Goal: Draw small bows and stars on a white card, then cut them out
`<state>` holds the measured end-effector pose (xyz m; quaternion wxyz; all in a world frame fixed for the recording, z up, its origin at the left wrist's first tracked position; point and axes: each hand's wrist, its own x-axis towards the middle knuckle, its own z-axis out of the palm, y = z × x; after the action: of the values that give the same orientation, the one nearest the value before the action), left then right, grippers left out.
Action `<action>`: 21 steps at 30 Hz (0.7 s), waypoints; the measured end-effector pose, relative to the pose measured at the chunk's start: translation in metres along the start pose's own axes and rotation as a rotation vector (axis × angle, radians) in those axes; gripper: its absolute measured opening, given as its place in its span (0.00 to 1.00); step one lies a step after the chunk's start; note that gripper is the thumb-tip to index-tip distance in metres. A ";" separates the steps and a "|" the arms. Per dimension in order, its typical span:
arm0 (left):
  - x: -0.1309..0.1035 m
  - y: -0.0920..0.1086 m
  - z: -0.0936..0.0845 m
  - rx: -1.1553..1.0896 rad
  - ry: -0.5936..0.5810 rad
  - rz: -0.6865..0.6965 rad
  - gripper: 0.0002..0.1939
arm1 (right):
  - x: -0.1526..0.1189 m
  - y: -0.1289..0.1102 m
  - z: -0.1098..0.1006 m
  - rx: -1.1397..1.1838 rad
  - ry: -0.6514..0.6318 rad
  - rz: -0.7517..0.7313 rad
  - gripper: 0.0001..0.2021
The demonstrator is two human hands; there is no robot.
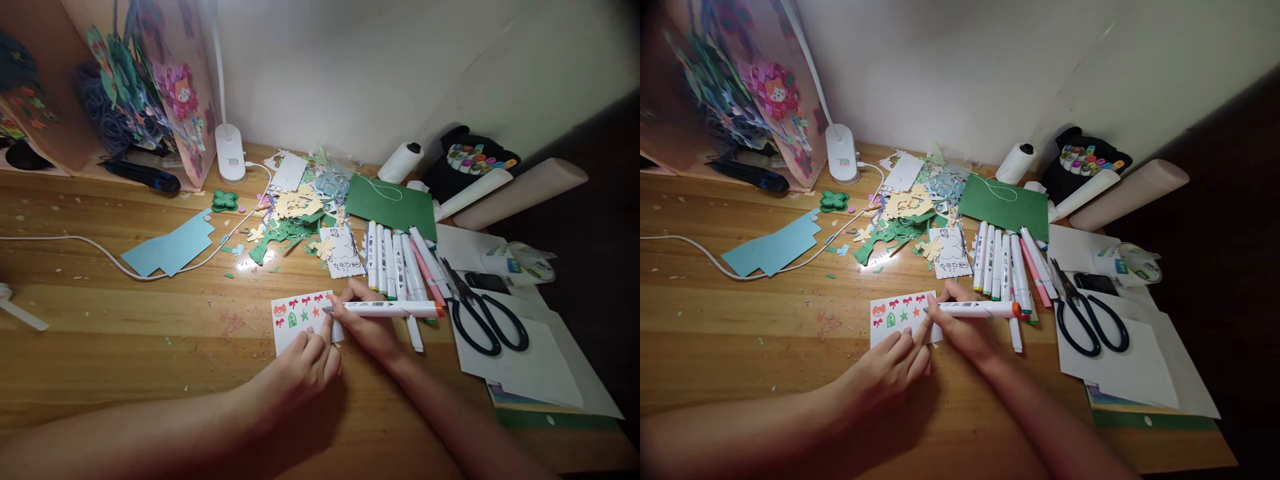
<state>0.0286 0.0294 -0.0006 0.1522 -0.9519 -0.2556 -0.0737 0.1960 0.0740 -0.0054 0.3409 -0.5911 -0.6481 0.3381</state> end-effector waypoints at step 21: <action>0.000 0.002 0.001 0.024 0.014 0.000 0.09 | 0.001 -0.003 0.000 0.027 -0.069 -0.003 0.14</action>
<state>0.0294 0.0280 -0.0021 0.1655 -0.9494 -0.2554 -0.0770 0.1948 0.0751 -0.0030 0.3267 -0.5734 -0.6559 0.3664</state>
